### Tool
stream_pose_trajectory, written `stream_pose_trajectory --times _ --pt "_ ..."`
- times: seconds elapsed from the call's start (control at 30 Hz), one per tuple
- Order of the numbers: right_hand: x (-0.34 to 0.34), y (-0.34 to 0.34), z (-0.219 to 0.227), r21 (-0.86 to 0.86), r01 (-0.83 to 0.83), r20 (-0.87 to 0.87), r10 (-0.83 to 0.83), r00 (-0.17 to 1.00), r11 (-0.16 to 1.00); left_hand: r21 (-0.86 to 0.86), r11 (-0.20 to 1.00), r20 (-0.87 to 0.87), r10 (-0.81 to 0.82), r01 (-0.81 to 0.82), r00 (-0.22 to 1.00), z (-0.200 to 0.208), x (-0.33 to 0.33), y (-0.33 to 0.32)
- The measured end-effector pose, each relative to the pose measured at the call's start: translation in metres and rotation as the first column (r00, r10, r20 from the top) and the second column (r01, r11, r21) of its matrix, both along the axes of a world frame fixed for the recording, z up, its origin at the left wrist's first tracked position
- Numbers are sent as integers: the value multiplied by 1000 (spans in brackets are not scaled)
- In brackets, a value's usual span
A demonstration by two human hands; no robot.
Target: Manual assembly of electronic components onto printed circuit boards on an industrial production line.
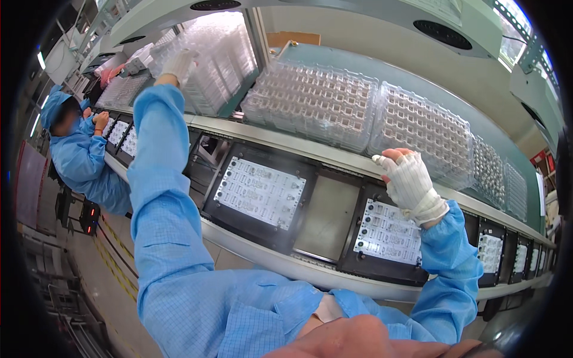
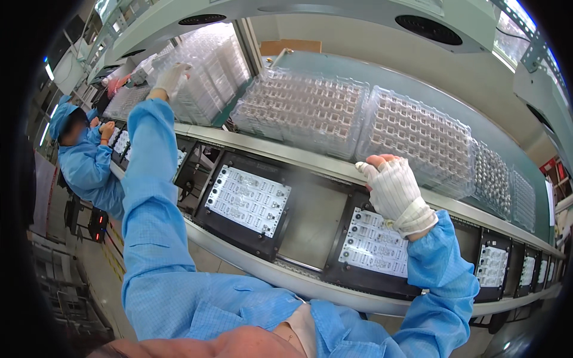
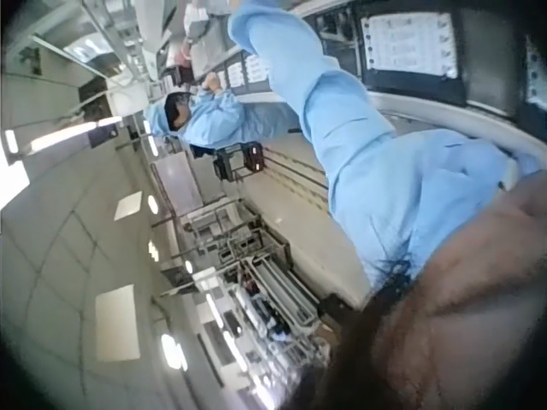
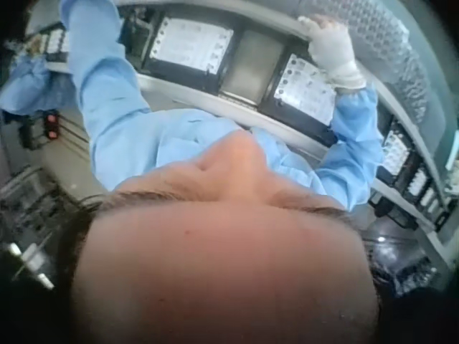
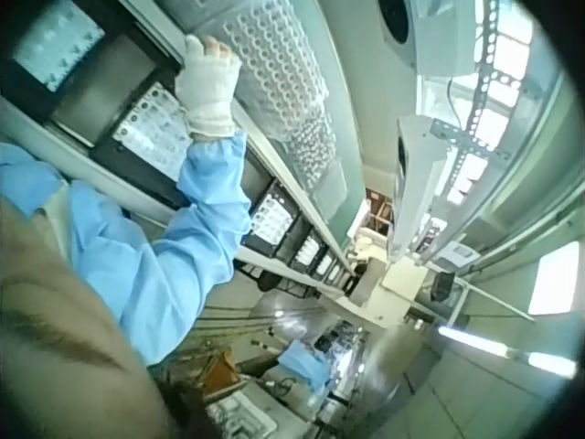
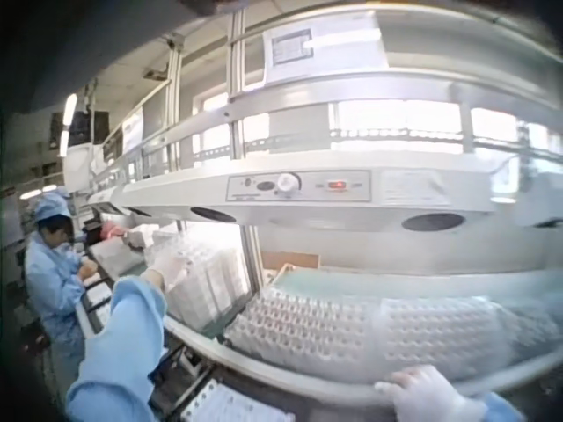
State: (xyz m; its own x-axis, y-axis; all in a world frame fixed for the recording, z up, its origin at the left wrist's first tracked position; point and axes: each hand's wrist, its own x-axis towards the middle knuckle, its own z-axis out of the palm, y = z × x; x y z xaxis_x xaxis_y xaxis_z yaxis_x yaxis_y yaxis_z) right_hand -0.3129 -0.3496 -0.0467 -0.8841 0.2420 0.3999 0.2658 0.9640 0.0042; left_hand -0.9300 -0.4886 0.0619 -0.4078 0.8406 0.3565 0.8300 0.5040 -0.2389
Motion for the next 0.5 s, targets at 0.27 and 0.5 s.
stream_pose_trajectory --times 0.27,0.5 --pt "20 10 -1 -67 91 12 -91 996 994 393 746 315 -658 537 684 -59 194 58" --pt "32 15 8 -25 112 -76 -114 991 993 207 737 377 -667 643 643 -109 235 81"
